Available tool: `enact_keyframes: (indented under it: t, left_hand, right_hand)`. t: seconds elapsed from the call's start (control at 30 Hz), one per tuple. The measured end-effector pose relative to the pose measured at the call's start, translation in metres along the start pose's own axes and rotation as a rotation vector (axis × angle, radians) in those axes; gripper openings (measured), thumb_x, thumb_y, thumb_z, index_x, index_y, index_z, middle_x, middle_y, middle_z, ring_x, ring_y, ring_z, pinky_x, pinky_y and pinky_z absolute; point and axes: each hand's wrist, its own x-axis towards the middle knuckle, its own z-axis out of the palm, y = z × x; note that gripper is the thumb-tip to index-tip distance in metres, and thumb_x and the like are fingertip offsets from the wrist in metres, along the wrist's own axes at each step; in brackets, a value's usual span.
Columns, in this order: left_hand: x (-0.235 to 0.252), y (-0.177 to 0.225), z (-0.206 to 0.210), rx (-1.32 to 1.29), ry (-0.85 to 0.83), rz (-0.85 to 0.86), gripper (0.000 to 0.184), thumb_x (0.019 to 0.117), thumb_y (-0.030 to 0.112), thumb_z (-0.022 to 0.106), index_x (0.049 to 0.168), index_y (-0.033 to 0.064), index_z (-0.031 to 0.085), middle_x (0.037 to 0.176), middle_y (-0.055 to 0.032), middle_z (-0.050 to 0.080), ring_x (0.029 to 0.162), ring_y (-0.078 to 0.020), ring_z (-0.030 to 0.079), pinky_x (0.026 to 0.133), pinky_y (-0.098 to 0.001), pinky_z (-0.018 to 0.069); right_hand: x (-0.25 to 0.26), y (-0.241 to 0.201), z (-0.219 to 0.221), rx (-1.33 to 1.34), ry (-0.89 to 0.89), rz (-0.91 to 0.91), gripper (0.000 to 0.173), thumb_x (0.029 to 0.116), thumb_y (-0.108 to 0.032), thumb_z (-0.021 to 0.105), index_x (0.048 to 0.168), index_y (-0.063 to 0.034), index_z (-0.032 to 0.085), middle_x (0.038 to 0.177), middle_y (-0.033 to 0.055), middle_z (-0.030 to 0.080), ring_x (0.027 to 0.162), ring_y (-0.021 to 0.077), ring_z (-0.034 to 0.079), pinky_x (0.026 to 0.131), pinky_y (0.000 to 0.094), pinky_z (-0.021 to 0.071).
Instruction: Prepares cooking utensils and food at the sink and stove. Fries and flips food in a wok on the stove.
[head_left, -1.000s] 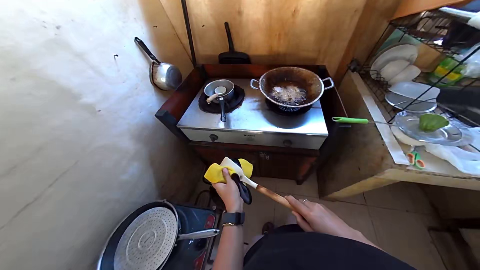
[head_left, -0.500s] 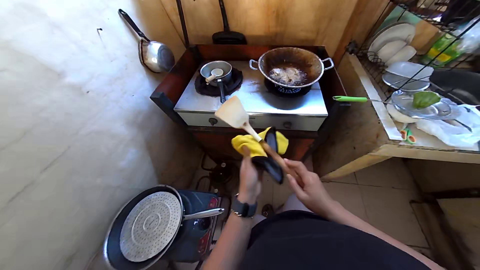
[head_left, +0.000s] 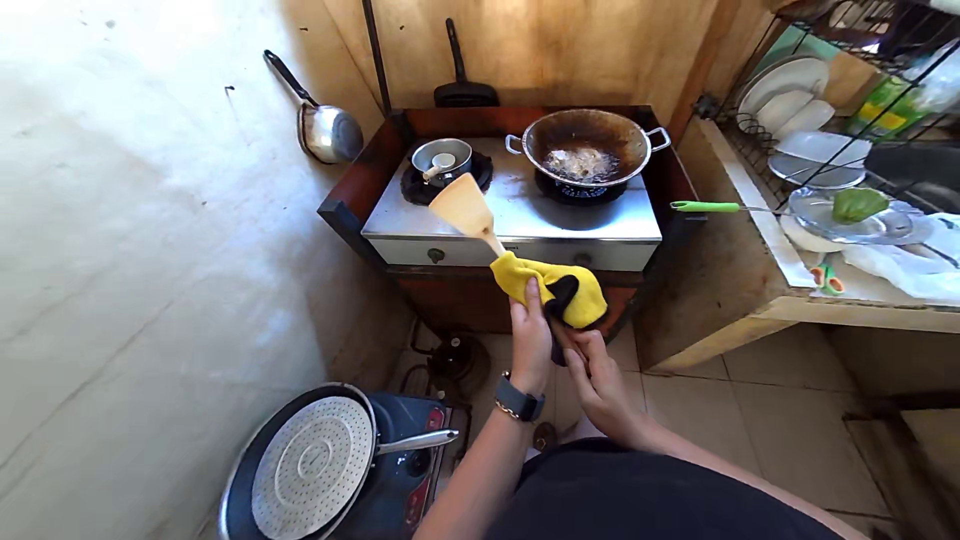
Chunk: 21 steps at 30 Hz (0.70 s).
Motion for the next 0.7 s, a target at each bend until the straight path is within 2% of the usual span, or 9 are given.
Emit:
enact_keyframes:
  t: [0.07, 0.1, 0.13, 0.2, 0.27, 0.33, 0.4, 0.47, 0.7]
  left_hand:
    - [-0.012, -0.006, 0.004, 0.022, -0.071, -0.019, 0.045, 0.1124, 0.019, 0.035, 0.148, -0.0076, 0.031, 0.131, -0.0178, 0.058, 0.117, -0.0105, 0.061, 0.103, -0.0273, 0.0501]
    - [-0.015, -0.008, 0.004, 0.026, -0.093, -0.024, 0.045, 0.1121, 0.018, 0.035, 0.149, -0.0079, 0.03, 0.133, -0.0176, 0.057, 0.118, -0.0098, 0.061, 0.104, -0.0264, 0.0493]
    - [-0.015, -0.01, 0.0, 0.031, -0.099, -0.021, 0.046, 0.1119, 0.017, 0.036, 0.15, -0.0079, 0.028, 0.134, -0.0176, 0.056, 0.119, -0.0095, 0.06, 0.105, -0.0263, 0.0488]
    - [-0.009, -0.014, -0.015, 0.06, -0.064, 0.008, 0.045, 0.1115, 0.016, 0.038, 0.149, -0.0079, 0.03, 0.131, -0.0169, 0.058, 0.116, -0.0092, 0.061, 0.102, -0.0268, 0.0505]
    - [-0.003, -0.015, -0.036, 0.141, -0.033, 0.031, 0.046, 0.1112, 0.018, 0.04, 0.149, -0.0076, 0.032, 0.132, -0.0172, 0.058, 0.117, -0.0097, 0.061, 0.102, -0.0279, 0.051]
    - [-0.001, -0.012, -0.052, 0.252, -0.082, 0.029, 0.048, 0.1106, 0.02, 0.042, 0.149, -0.0072, 0.033, 0.136, -0.0175, 0.057, 0.12, -0.0089, 0.059, 0.105, -0.0276, 0.0486]
    - [-0.005, -0.015, -0.057, 0.348, -0.211, 0.022, 0.049, 0.1094, 0.021, 0.044, 0.149, -0.0075, 0.035, 0.135, -0.0173, 0.058, 0.121, -0.0088, 0.06, 0.106, -0.028, 0.049]
    - [-0.01, -0.024, -0.053, 0.43, -0.352, 0.026, 0.051, 0.1082, 0.021, 0.047, 0.148, -0.0083, 0.037, 0.13, -0.0181, 0.063, 0.116, -0.0115, 0.064, 0.104, -0.032, 0.0515]
    - [0.0, -0.05, -0.042, 0.751, -0.653, 0.062, 0.054, 0.1076, 0.038, 0.046, 0.142, -0.0046, 0.048, 0.112, -0.0166, 0.071, 0.109, -0.0241, 0.069, 0.102, -0.0491, 0.0513]
  right_hand:
    - [0.01, -0.006, 0.001, 0.086, -0.003, 0.109, 0.039, 0.1064, -0.014, 0.045, 0.131, 0.016, 0.044, 0.108, 0.0176, 0.069, 0.098, 0.0093, 0.07, 0.087, 0.0248, 0.0572]
    - [0.015, -0.008, -0.002, 0.141, -0.047, 0.178, 0.047, 0.106, -0.013, 0.045, 0.139, 0.0187, 0.036, 0.114, 0.0192, 0.067, 0.102, 0.0088, 0.069, 0.091, 0.0247, 0.0561]
    - [0.022, -0.01, -0.008, 0.161, -0.137, 0.258, 0.048, 0.1064, -0.015, 0.045, 0.141, 0.0161, 0.034, 0.109, 0.0157, 0.066, 0.093, 0.0071, 0.068, 0.085, 0.0249, 0.0572]
    - [0.045, -0.01, -0.036, 0.103, -0.483, 0.374, 0.04, 0.1096, -0.024, 0.044, 0.135, 0.0066, 0.043, 0.096, 0.0106, 0.066, 0.075, 0.0136, 0.069, 0.072, 0.0329, 0.0604]
    - [0.067, -0.006, -0.067, -0.011, -0.649, 0.377, 0.039, 0.1091, -0.032, 0.048, 0.126, 0.0001, 0.062, 0.103, 0.014, 0.071, 0.089, 0.0218, 0.071, 0.084, 0.0427, 0.0579]
    - [0.075, -0.001, -0.077, -0.023, -0.442, 0.356, 0.039, 0.1074, -0.033, 0.05, 0.118, -0.0018, 0.07, 0.112, 0.013, 0.07, 0.102, 0.0185, 0.067, 0.093, 0.0396, 0.0534]
    - [0.079, 0.001, -0.064, 0.079, -0.236, 0.361, 0.039, 0.1075, -0.032, 0.049, 0.127, -0.0035, 0.068, 0.128, 0.0109, 0.068, 0.119, 0.0141, 0.064, 0.103, 0.034, 0.0511]
    - [0.083, -0.001, -0.049, 0.185, -0.247, 0.436, 0.043, 0.1075, -0.032, 0.049, 0.136, -0.0045, 0.065, 0.139, 0.0139, 0.061, 0.128, 0.0184, 0.058, 0.109, 0.0371, 0.0463]
    - [0.083, 0.021, -0.067, 0.438, -0.243, 0.646, 0.028, 0.1049, -0.018, 0.05, 0.113, -0.0045, 0.073, 0.112, 0.001, 0.074, 0.102, 0.0048, 0.066, 0.091, 0.025, 0.053]
